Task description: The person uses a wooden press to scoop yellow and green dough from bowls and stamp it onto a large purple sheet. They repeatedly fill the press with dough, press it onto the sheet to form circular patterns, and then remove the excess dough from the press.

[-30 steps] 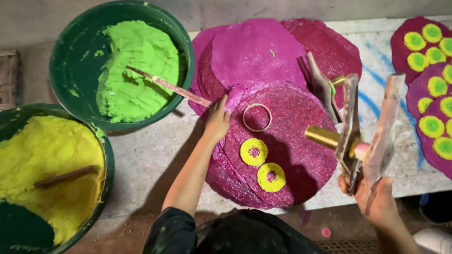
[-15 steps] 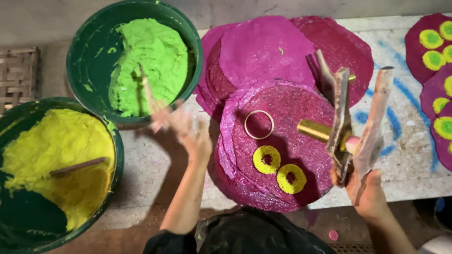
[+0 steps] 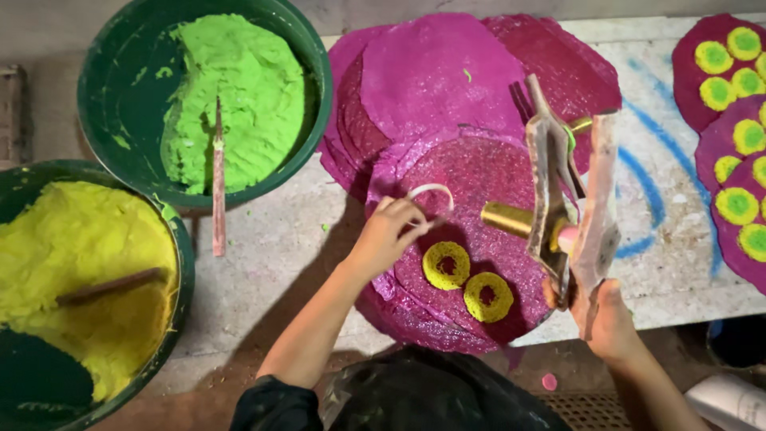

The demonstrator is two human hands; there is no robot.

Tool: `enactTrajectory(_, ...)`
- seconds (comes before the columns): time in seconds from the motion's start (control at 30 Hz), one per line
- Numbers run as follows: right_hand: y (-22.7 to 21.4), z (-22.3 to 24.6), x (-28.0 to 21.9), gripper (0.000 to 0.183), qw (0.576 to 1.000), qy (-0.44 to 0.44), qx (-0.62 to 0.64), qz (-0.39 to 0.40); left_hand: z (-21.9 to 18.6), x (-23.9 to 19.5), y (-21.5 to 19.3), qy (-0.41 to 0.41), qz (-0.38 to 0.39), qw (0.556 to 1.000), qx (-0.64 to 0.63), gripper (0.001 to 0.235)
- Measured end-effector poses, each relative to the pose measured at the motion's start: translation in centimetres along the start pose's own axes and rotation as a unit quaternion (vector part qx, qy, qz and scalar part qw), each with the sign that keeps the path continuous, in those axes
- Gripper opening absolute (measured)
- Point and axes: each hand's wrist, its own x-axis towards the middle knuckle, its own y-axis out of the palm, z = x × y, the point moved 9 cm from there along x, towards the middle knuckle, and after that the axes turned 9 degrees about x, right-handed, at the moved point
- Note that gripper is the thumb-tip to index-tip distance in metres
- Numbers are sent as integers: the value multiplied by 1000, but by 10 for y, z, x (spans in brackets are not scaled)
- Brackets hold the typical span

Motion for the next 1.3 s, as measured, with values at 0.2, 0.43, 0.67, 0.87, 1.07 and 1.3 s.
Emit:
enactTrajectory(0.2,6,2,2,106,1000,-8,-12,-5,58,12,22,-165,-1,900,-403,25)
enactTrajectory(0.43,15,-1,5,104,1000,12,3,-10,32,1,2,-92,-81,991,48,37)
enactTrajectory(0.67,3,-16,2,101,1000,12,-20,14,17,-1,3,-97,-67,988,98,34)
enactTrajectory(0.87,-18,-52,23,87,957,184,-216,57,7,31,-21,-75,-85,916,-384,63)
enactTrajectory(1.07,25,-18,65,73,850,385,-334,135,-29,63,-28,20,-41,474,-879,59)
enactTrajectory(1.3,92,27,125,82,828,247,-485,138,28,70,-45,80,-124,437,-887,51)
